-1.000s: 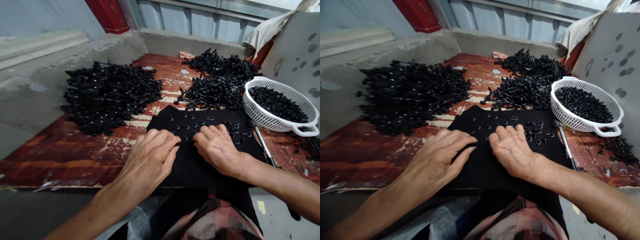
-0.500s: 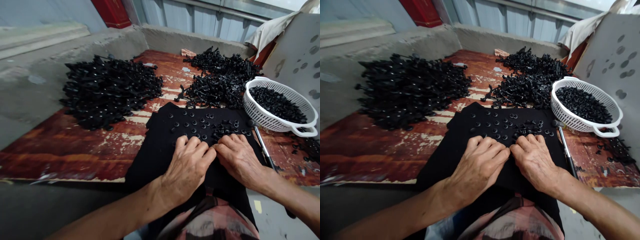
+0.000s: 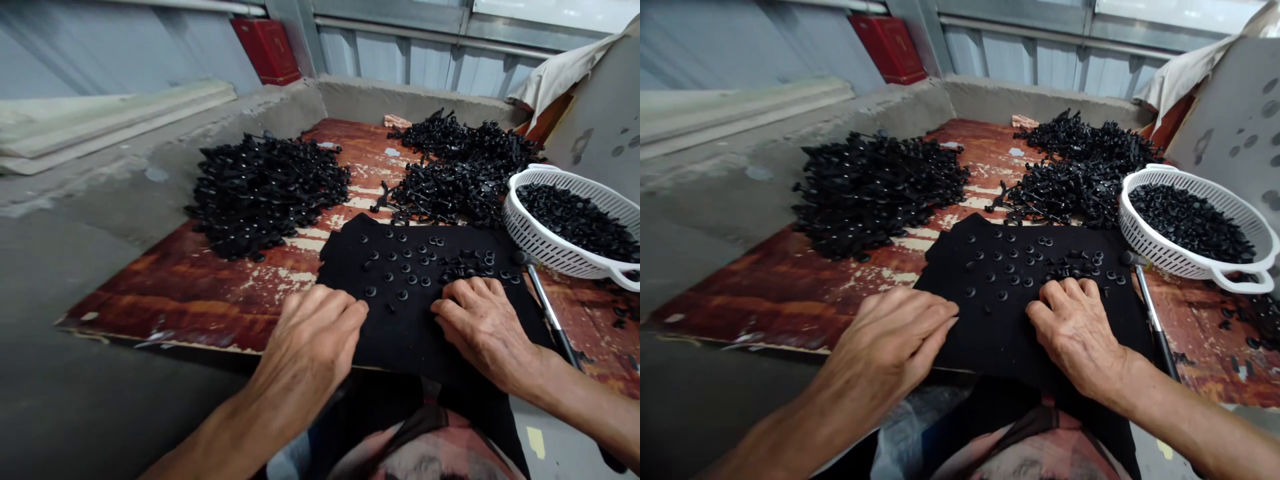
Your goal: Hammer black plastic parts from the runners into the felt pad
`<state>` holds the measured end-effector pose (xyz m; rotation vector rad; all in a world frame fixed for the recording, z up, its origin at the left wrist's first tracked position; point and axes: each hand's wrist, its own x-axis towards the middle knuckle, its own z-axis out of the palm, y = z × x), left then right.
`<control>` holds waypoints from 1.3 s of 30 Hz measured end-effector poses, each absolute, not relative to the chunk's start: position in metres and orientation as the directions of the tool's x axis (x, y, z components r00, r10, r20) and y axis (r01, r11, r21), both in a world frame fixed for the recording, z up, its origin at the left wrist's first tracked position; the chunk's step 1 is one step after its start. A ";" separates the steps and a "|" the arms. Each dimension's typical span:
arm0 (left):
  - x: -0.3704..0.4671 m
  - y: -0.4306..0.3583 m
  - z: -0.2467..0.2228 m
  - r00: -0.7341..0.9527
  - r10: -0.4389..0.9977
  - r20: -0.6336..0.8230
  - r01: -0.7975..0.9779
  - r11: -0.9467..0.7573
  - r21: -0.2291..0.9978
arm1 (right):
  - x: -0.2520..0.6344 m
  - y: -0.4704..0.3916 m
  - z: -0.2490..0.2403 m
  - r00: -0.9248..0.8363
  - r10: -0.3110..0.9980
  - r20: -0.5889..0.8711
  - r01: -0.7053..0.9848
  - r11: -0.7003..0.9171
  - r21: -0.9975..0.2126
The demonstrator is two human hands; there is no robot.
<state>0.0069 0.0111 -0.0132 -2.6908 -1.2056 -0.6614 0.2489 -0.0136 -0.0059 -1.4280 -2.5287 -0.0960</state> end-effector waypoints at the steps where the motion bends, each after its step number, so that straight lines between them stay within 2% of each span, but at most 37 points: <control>1: 0.001 0.013 -0.014 0.593 0.692 0.411 0.742 -0.668 0.053 | 0.248 -0.013 -0.006 -0.502 0.832 0.237 0.847 0.528 -0.059; 3: -0.005 0.017 -0.014 0.605 0.709 0.363 0.744 -0.666 0.061 | 0.245 -0.012 -0.006 -0.513 0.822 0.249 0.837 0.543 -0.069; 8: -0.002 0.052 -0.010 0.492 0.803 0.336 0.774 -0.580 0.254 | 0.240 -0.008 -0.007 -0.555 0.785 0.274 0.797 0.596 -0.093; 10: 0.002 0.070 -0.010 0.459 0.825 0.331 0.793 -0.548 0.266 | 0.237 -0.006 -0.006 -0.566 0.777 0.277 0.790 0.607 -0.088; 14: 0.008 0.090 -0.013 0.561 0.775 0.289 0.780 -0.612 0.127 | 0.233 -0.004 -0.006 -0.568 0.767 0.297 0.790 0.610 -0.064; 19: 0.001 0.087 -0.010 0.671 0.654 0.350 0.726 -0.676 -0.127 | 0.227 0.006 -0.002 -0.545 0.776 0.316 0.807 0.588 -0.052; 22: -0.008 0.082 -0.009 0.723 0.601 0.340 0.676 -0.718 -0.167 | 0.211 0.025 0.006 -0.535 0.785 0.311 0.822 0.569 -0.020; 29: -0.024 0.072 -0.017 0.670 0.645 0.367 0.706 -0.707 -0.046 | 0.164 0.067 0.011 -0.589 0.780 0.211 0.804 0.591 0.058; 35: -0.024 0.081 -0.024 0.551 0.725 0.413 0.734 -0.657 0.173 | 0.163 0.078 0.013 -0.656 0.743 0.132 0.755 0.650 0.089; 39: -0.019 0.085 -0.024 0.546 0.735 0.402 0.729 -0.653 0.205 | 0.165 0.081 0.012 -0.690 0.715 0.107 0.723 0.686 0.082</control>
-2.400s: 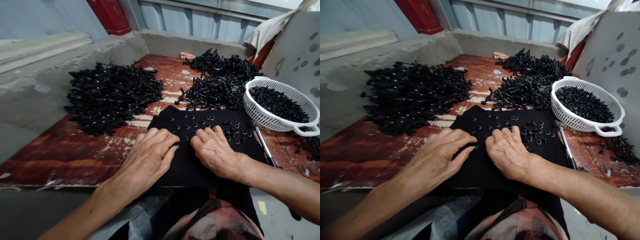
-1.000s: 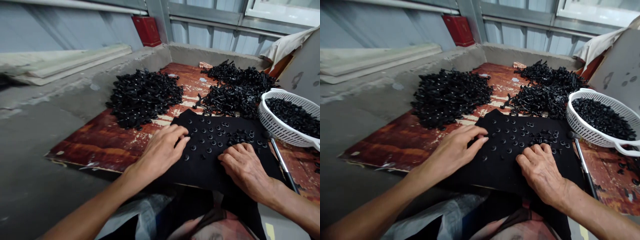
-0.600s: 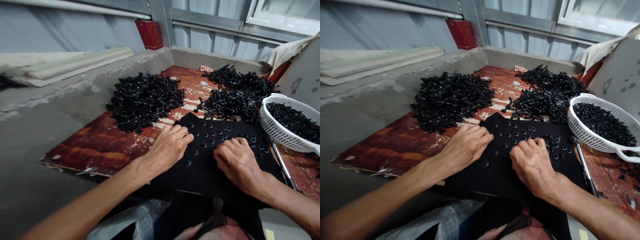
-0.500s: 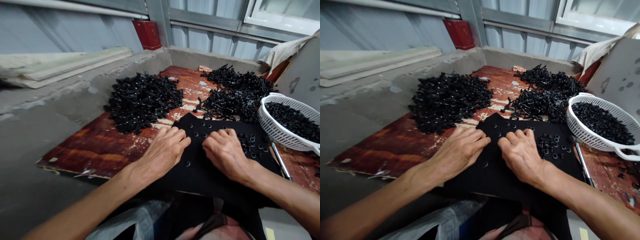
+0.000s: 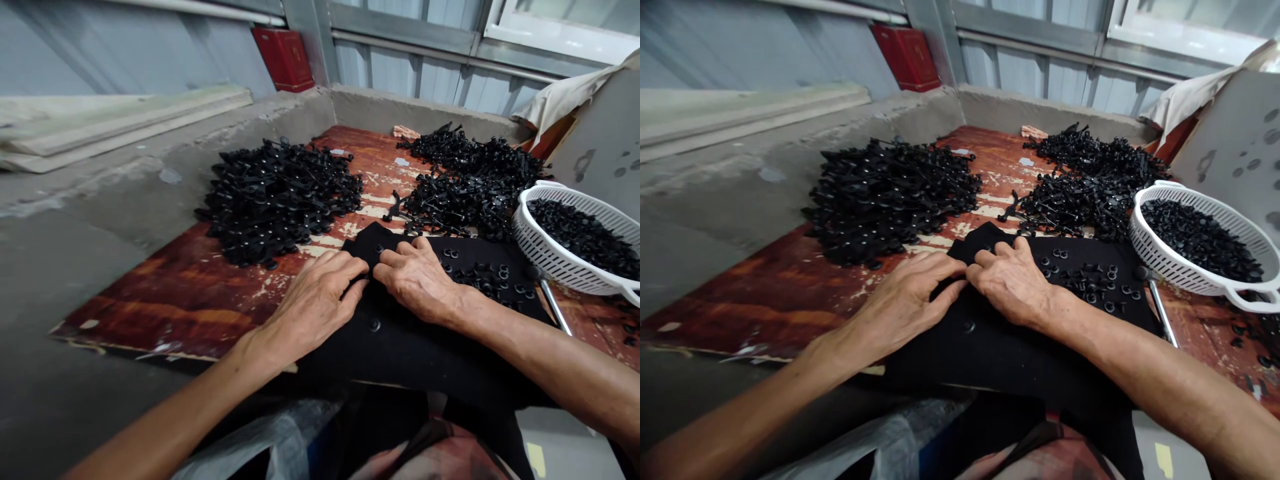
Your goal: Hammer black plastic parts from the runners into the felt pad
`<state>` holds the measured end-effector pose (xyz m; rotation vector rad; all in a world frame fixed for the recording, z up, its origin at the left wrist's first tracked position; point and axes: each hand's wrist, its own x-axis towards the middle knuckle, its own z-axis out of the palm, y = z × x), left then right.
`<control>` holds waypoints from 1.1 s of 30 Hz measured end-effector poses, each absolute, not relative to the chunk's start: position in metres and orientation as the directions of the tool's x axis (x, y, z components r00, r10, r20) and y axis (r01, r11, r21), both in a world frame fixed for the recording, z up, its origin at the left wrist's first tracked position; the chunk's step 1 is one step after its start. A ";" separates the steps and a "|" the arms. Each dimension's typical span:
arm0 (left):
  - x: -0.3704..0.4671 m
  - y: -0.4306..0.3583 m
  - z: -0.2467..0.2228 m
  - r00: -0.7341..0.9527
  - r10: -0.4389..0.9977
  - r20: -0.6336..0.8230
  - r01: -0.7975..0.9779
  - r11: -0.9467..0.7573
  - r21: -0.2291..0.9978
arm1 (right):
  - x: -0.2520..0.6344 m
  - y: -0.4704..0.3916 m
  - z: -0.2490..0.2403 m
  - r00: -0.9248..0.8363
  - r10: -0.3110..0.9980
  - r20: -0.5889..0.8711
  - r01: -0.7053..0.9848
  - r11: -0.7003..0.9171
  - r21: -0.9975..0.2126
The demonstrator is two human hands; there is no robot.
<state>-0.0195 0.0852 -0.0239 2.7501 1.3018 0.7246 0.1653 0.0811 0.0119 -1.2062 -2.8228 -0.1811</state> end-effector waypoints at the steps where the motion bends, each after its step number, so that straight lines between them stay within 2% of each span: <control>1: -0.019 0.085 -0.024 0.551 0.738 0.390 0.729 -0.653 0.205 | 0.166 0.081 0.012 -0.695 0.711 0.107 0.719 0.691 0.078; 5: -0.021 0.086 -0.025 0.560 0.736 0.382 0.721 -0.659 0.213 | 0.173 0.078 0.016 -0.683 0.718 0.138 0.729 0.683 0.052; 9: -0.026 0.087 -0.022 0.579 0.699 0.419 0.678 -0.699 0.229 | 0.204 0.063 0.027 -0.558 0.803 0.212 0.824 0.566 0.023; 15: -0.002 0.071 -0.004 0.606 0.589 0.535 0.647 -0.756 0.101 | 0.254 0.012 0.021 -0.466 0.869 0.167 0.878 0.477 -0.038; 20: 0.055 0.042 0.001 0.766 0.499 0.406 0.512 -0.855 0.085 | 0.277 -0.007 0.004 -0.358 0.900 0.247 0.913 0.393 -0.107; 25: 0.091 0.031 -0.007 0.838 0.472 0.275 0.460 -0.881 0.110 | 0.290 -0.016 -0.010 -0.301 0.903 0.306 0.920 0.360 -0.157; 29: 0.090 0.031 -0.010 0.834 0.481 0.272 0.466 -0.877 0.119 | 0.298 -0.024 -0.021 -0.237 0.905 0.354 0.935 0.312 -0.169; 33: 0.074 0.027 -0.009 0.788 0.509 0.347 0.489 -0.859 0.152 | 0.299 -0.033 -0.022 -0.214 0.899 0.382 0.936 0.301 -0.183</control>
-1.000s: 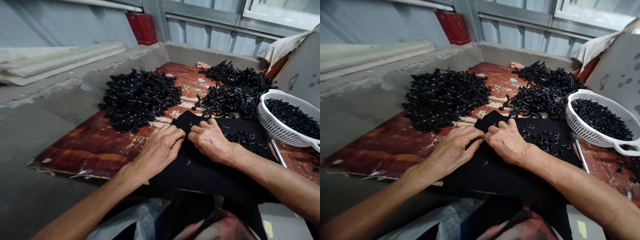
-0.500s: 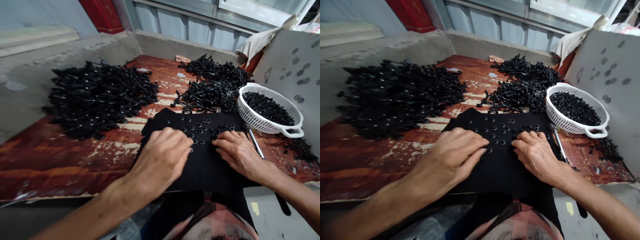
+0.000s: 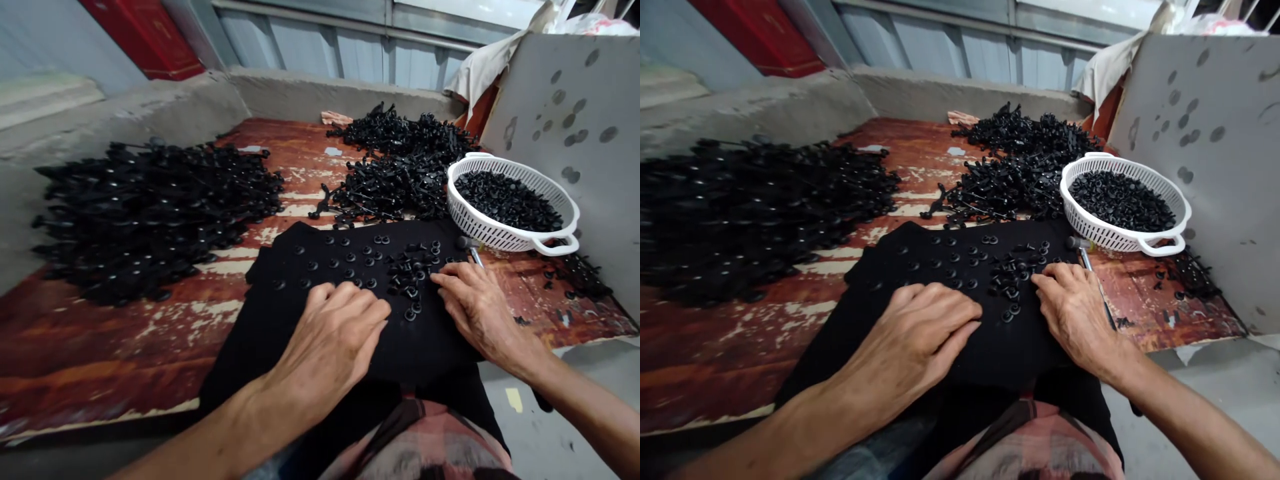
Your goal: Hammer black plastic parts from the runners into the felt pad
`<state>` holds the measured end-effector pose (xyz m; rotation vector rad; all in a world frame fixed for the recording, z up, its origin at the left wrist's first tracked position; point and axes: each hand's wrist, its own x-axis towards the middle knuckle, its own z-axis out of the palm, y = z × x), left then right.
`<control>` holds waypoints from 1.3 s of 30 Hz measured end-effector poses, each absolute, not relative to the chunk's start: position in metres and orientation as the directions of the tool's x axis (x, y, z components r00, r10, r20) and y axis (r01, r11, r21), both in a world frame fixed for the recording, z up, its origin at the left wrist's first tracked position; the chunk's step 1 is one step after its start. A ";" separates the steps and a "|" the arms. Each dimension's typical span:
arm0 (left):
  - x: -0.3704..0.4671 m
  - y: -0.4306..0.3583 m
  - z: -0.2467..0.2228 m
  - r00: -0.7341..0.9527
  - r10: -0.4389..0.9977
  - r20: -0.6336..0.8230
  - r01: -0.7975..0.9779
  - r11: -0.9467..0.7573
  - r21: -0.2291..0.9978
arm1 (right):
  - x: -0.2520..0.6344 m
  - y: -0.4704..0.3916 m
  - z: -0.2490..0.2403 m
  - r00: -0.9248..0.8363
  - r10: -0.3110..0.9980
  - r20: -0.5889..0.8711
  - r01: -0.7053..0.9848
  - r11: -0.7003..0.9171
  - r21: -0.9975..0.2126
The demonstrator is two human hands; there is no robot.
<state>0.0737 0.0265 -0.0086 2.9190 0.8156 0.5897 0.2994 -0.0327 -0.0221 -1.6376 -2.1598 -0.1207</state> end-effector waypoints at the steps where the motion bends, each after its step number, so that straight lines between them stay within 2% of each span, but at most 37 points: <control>1: 0.070 0.025 -0.008 0.777 0.516 0.361 0.499 -0.854 0.146 | 0.298 -0.035 -0.021 -0.232 0.897 0.376 0.931 0.316 -0.180; 5: 0.059 0.020 -0.009 0.752 0.564 0.342 0.550 -0.822 0.147 | 0.291 -0.044 -0.015 -0.326 0.889 0.321 0.913 0.385 -0.138; 14: 0.058 0.021 -0.005 0.756 0.585 0.294 0.568 -0.810 0.149 | 0.288 -0.035 -0.008 -0.343 0.901 0.265 0.917 0.382 -0.112; 19: 0.071 0.020 -0.001 0.734 0.573 0.364 0.542 -0.818 0.194 | 0.295 -0.042 -0.012 -0.315 0.896 0.313 0.918 0.371 -0.141; 26: 0.105 0.020 -0.006 0.784 0.506 0.360 0.492 -0.860 0.137 | 0.286 -0.040 -0.011 -0.357 0.884 0.302 0.896 0.416 -0.157; 31: 0.093 0.019 -0.007 0.782 0.512 0.357 0.464 -0.859 0.215 | 0.283 -0.035 -0.011 -0.364 0.888 0.283 0.892 0.419 -0.168; 39: 0.088 0.017 -0.001 0.762 0.525 0.380 0.466 -0.851 0.242 | 0.286 -0.036 -0.013 -0.338 0.890 0.307 0.884 0.412 -0.219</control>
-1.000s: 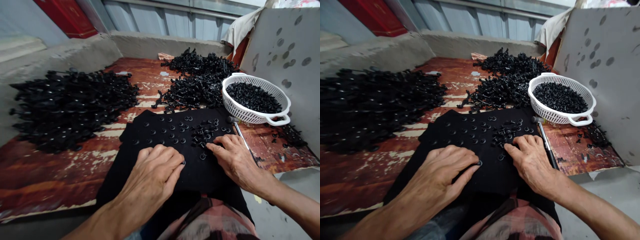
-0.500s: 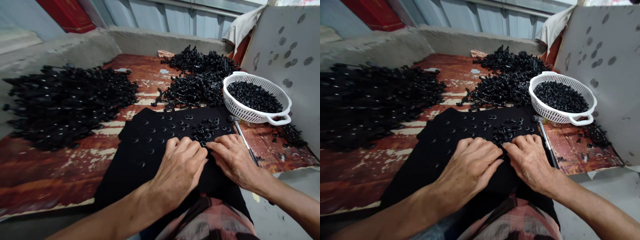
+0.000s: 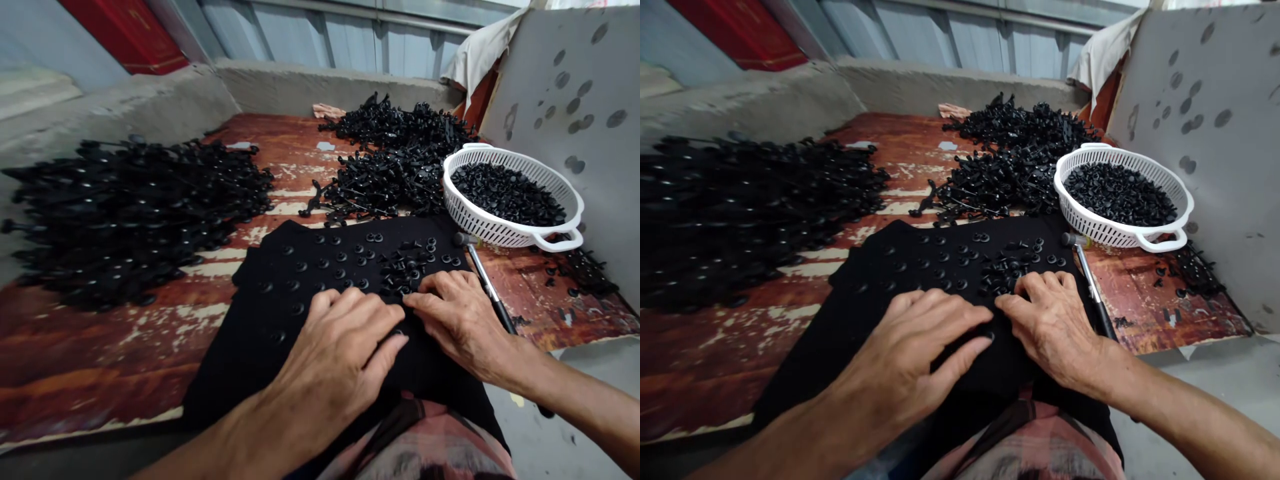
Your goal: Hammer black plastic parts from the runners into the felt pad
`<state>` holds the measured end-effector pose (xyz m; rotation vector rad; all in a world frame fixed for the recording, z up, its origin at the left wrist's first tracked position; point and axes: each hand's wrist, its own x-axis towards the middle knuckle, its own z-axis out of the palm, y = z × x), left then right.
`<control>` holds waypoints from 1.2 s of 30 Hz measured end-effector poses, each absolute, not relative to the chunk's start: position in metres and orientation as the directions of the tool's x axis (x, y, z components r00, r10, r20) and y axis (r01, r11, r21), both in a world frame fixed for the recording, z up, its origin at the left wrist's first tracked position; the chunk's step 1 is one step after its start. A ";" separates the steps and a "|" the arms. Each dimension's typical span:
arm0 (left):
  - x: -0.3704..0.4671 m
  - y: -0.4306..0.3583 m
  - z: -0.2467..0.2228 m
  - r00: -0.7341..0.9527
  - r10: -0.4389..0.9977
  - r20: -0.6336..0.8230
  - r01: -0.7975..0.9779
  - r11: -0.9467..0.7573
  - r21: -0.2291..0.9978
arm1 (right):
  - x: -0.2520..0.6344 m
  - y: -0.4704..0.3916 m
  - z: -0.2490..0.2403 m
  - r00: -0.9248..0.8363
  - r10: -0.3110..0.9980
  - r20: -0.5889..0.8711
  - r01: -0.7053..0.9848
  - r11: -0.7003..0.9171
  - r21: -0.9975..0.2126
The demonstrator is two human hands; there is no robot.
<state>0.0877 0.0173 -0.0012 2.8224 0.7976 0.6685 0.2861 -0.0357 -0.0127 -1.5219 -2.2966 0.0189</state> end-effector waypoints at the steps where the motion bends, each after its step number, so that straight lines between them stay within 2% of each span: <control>1: 0.089 0.023 0.000 0.750 0.538 0.384 0.496 -0.842 0.213 | 0.286 -0.034 -0.012 -0.329 0.895 0.303 0.891 0.400 -0.215; 4: 0.093 0.043 0.004 0.746 0.568 0.349 0.585 -0.808 0.064 | 0.283 -0.026 -0.009 -0.303 0.924 0.235 0.930 0.341 -0.141; 6: 0.097 0.053 0.004 0.771 0.568 0.288 0.592 -0.806 0.008 | 0.279 -0.018 -0.005 -0.297 0.937 0.183 0.944 0.317 -0.093; 14: 0.091 0.053 0.001 0.854 0.465 0.234 0.472 -0.881 0.029 | 0.267 0.006 0.010 -0.245 0.966 0.085 0.967 0.250 -0.053; 21: 0.092 0.055 0.008 0.803 0.572 0.167 0.560 -0.820 0.117 | 0.267 0.014 0.009 -0.218 0.974 0.063 0.975 0.220 -0.025; 27: 0.099 0.050 0.008 0.811 0.576 0.101 0.572 -0.817 0.073 | 0.278 0.009 0.009 -0.165 0.984 0.073 0.986 0.166 -0.010; 31: 0.093 0.059 0.010 0.815 0.562 0.142 0.555 -0.827 0.088 | 0.285 0.006 0.011 -0.158 0.982 0.102 0.987 0.160 -0.019; 36: 0.100 0.077 0.010 0.810 0.550 0.203 0.567 -0.823 -0.037 | 0.282 0.017 0.010 -0.214 0.966 0.145 0.976 0.218 -0.014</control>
